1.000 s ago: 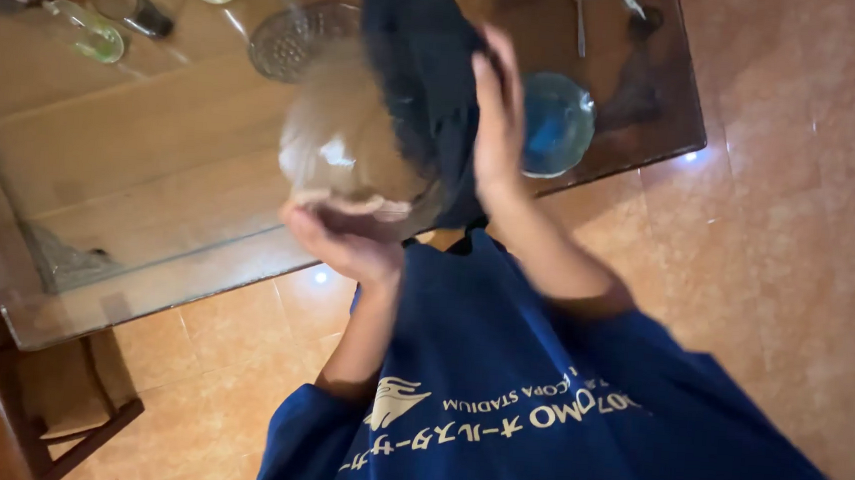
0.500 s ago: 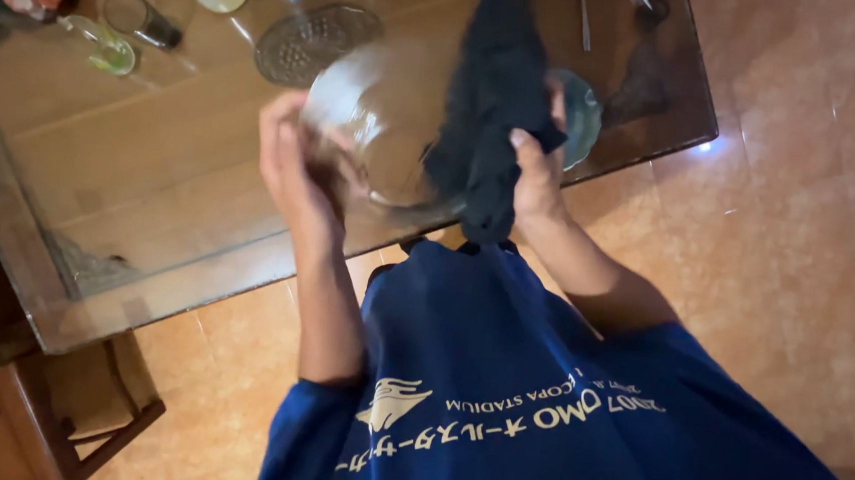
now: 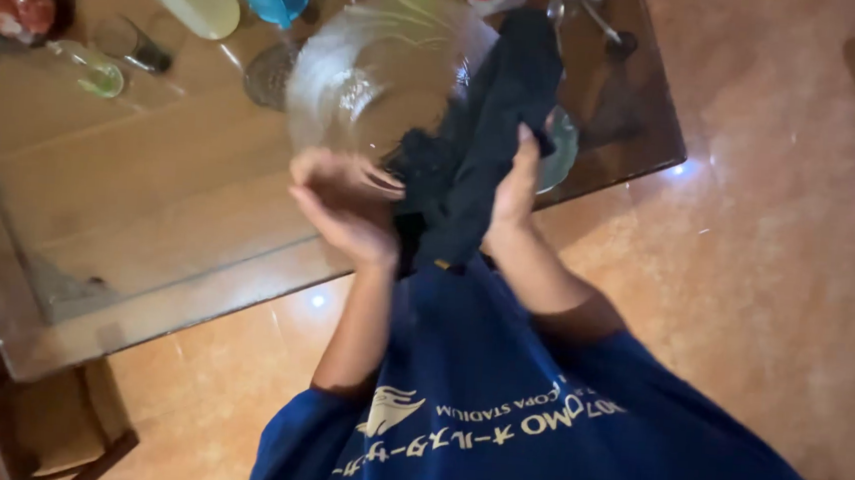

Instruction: Wiping a clear glass bowl with a black cloth.

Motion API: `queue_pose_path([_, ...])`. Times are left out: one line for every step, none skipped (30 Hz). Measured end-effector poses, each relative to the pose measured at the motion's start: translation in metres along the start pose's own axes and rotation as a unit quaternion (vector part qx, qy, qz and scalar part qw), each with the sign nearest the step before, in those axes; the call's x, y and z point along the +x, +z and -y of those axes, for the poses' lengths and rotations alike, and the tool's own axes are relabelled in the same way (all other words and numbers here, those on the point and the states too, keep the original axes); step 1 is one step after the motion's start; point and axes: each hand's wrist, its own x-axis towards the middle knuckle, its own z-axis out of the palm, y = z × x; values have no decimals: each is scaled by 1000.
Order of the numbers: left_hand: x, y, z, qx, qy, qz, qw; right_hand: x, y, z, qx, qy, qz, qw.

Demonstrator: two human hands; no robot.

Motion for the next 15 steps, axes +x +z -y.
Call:
queue_pose_path([8,2,-14,4,-3,1,1000,-5,12,15,2,0,-4,1000])
queue_pose_path([20,8,-25,65,-36,34,997,-3,26,31,-142,-95,123,978])
queue_pose_path([32,12,-36,125,-70,67,987,-2,40,46,-279,-187,245,910])
queue_pose_path([36,13,-22,123,-68,59,988,13,36,42,-283,-180,249,909])
queue_pose_path([40,13,-7,127,-52,35,990,27,31,37,-338,-207,131,909])
queue_pose_path([35,8,4,137,-44,4,990,31,20,31,-392,-225,6,892])
queue_pose_path([20,16,12,140,-48,-13,989,18,26,19,-402,-211,6,891])
queue_pose_path([13,27,20,134,4,-59,989,9,35,3,-323,-200,-14,925])
queue_pose_path([7,39,27,128,57,-104,985,0,46,-11,-241,-187,-37,952])
queue_pose_path([3,34,26,122,66,-97,986,-4,39,-17,-235,-192,-27,953])
queue_pose_path([-1,30,25,98,38,-107,989,-8,32,-22,-173,-161,-15,972])
queue_pose_path([-2,27,28,68,8,-113,991,-7,25,-25,-112,-133,1,985])
queue_pose_path([13,17,32,56,16,-103,993,14,17,-24,-108,-142,14,984])
queue_pose_path([14,2,33,33,-31,-65,997,21,1,-19,-149,-139,9,979])
queue_pose_path([14,-13,33,10,-77,-27,997,27,-16,-14,-190,-136,4,972])
